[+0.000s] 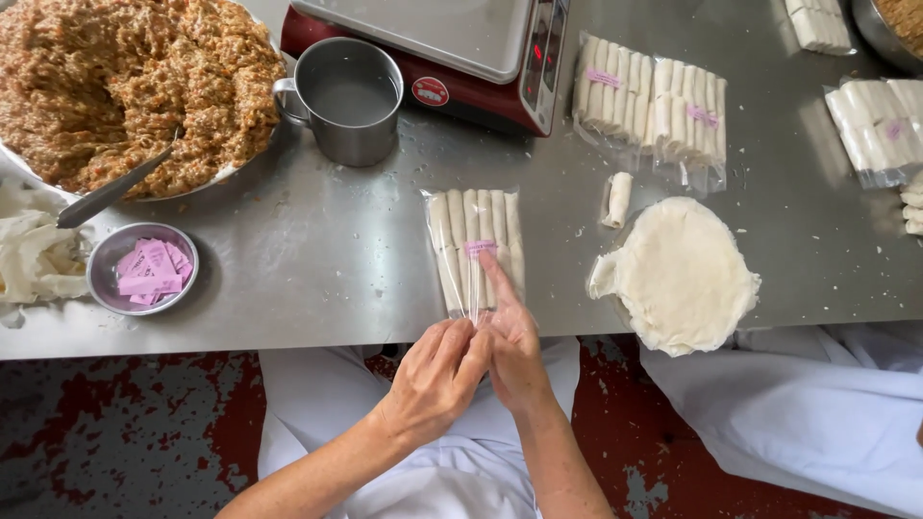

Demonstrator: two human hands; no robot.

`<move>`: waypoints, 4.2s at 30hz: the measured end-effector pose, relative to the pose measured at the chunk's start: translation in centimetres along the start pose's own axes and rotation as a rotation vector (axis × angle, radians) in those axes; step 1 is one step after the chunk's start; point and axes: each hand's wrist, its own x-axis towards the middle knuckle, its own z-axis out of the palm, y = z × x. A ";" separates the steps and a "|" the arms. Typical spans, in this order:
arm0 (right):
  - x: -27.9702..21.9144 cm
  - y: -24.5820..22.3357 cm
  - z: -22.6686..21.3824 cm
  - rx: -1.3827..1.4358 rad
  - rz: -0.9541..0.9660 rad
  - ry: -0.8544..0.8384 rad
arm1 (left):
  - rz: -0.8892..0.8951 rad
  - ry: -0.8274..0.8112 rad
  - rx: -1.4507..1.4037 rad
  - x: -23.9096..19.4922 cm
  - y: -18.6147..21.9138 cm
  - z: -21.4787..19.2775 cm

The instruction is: A person is seen preparing food wraps by placing filling on thin dough wrappers, rolling them, and then packaging the finished rolls into plastic bags.

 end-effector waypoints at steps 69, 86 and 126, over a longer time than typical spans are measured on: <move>-0.8 3.7 -10.3 -0.260 0.217 0.274 | 0.044 -0.065 0.223 -0.2 1.4 0.2; -0.7 -3.0 -7.9 0.292 0.439 0.176 | 0.239 -0.034 0.211 3.1 -0.2 0.9; 26.7 -12.4 -24.1 -1.227 0.171 0.518 | -0.537 -0.022 0.118 -5.2 1.5 12.8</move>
